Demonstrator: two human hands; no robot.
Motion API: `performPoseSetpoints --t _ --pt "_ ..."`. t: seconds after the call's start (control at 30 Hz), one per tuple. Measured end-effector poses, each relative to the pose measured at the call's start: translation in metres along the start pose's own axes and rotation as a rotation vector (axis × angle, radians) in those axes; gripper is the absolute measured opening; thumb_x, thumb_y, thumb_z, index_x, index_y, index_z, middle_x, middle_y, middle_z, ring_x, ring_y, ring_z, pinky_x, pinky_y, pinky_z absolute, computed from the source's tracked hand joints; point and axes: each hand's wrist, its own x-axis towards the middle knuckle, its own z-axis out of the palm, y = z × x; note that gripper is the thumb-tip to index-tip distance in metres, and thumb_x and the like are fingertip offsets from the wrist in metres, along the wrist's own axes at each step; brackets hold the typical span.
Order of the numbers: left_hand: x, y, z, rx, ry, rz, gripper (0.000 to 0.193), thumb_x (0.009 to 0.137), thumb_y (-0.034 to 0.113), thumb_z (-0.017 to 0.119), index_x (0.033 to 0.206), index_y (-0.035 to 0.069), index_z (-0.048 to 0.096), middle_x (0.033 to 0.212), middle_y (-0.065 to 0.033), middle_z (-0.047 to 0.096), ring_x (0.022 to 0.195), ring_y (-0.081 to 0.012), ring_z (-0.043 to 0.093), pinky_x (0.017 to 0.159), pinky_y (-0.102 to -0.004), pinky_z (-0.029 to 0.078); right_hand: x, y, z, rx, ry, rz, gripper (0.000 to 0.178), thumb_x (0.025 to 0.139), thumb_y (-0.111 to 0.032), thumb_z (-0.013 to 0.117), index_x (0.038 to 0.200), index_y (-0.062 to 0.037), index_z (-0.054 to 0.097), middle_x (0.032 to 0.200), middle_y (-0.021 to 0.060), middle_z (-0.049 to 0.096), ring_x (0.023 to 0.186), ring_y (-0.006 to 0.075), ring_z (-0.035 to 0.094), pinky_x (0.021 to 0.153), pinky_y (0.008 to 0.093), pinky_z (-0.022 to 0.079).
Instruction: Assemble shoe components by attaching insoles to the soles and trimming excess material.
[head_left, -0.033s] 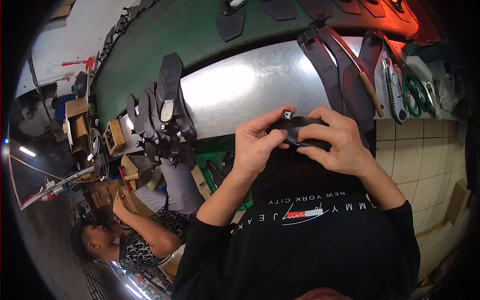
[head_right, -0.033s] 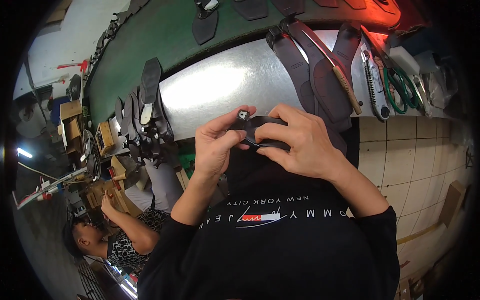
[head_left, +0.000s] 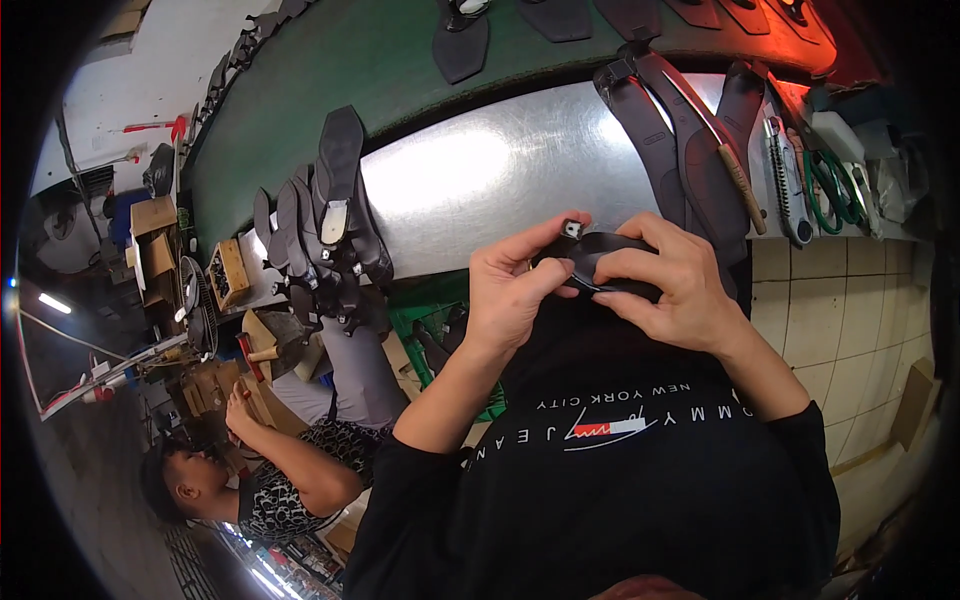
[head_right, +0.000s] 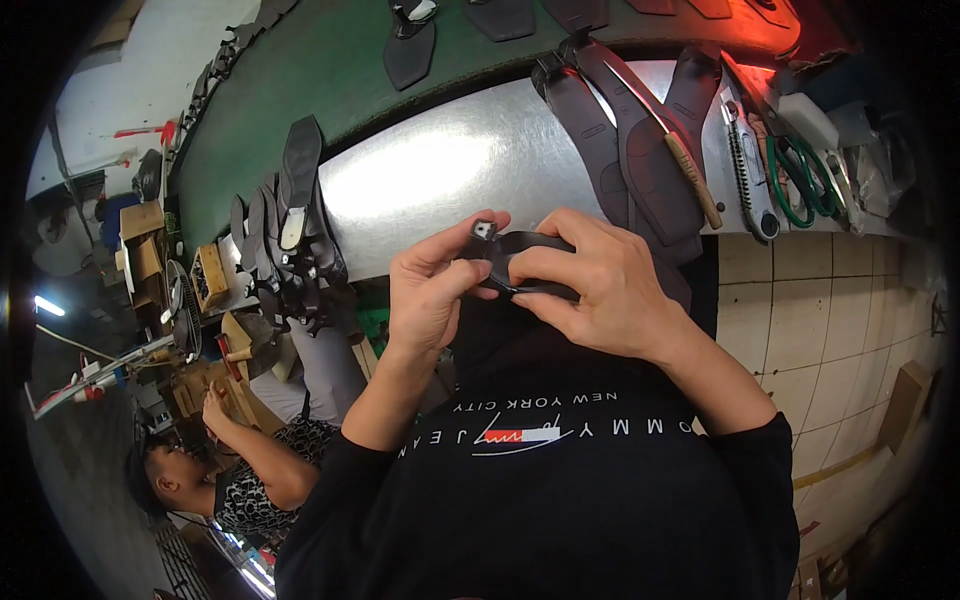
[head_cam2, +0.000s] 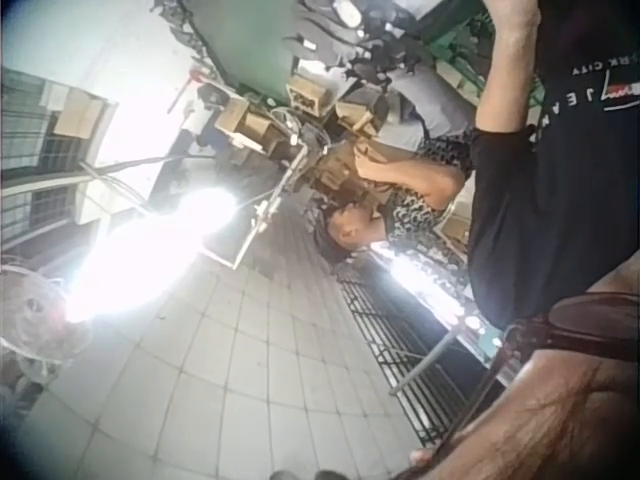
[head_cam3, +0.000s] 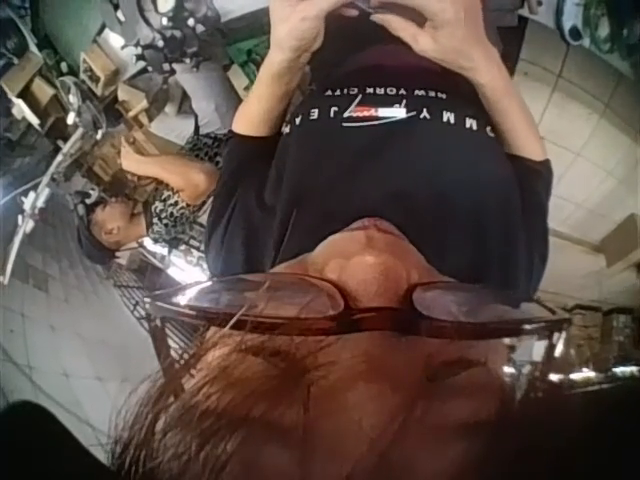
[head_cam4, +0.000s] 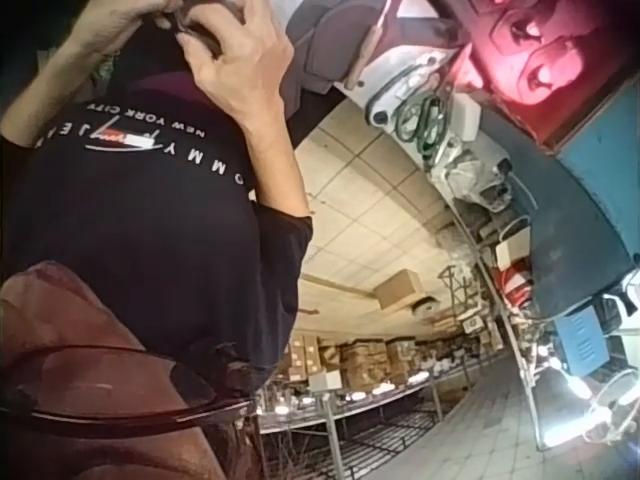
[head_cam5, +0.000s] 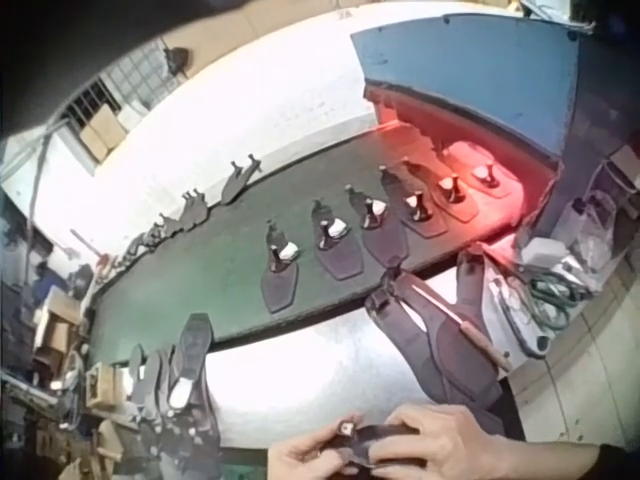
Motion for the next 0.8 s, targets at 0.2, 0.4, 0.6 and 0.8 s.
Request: performPoseSetpoints --t 0.2,0.4,0.6,0.8 --pt "-0.006 0.002 0.006 -0.098 -0.023 0.026 0.045 0.085 -0.005 0.051 0.129 0.002 0.052 0.129 -0.0154 0.054 0.099 -0.0149 0.062 0.069 -0.0255 0.058 -0.003 0.002 0.005 -0.171 0.190 -0.212 0.021 0.063 -0.014 0.075 0.083 -0.0145 0.067 0.087 0.0061 0.056 0.072 0.0223 0.058 0.060 0.0320 0.044" --pt "-0.006 0.012 -0.011 -0.113 -0.106 -0.098 0.052 0.089 0.008 0.054 0.139 0.003 0.039 0.120 -0.0121 0.059 0.090 -0.0117 0.062 0.068 -0.0236 0.056 -0.002 -0.008 -0.004 -0.244 0.086 -0.308 0.022 0.067 -0.010 0.072 0.088 -0.0100 0.066 0.082 0.0031 0.058 0.067 0.0191 0.056 0.057 0.0307 0.038" --pt "-0.009 0.014 -0.014 -0.057 -0.139 -0.316 0.024 0.080 -0.001 0.057 0.102 -0.002 0.067 0.092 -0.0061 0.068 0.076 -0.0087 0.062 0.067 -0.0212 0.051 -0.006 -0.006 0.002 -0.145 0.139 -0.263 0.027 0.068 -0.003 0.071 0.093 -0.0068 0.062 0.073 0.0016 0.060 0.059 0.0184 0.053 0.054 0.0311 0.036" --pt "-0.011 -0.008 -0.013 -0.059 -0.043 -0.186 0.016 0.082 0.002 0.063 0.098 -0.001 0.068 0.086 -0.0044 0.068 0.073 -0.0077 0.060 0.063 -0.0208 0.049 -0.006 -0.006 0.006 -0.053 0.203 -0.134 0.026 0.070 -0.007 0.074 0.093 -0.0052 0.061 0.071 0.0059 0.061 0.058 0.0215 0.057 0.054 0.0317 0.041"
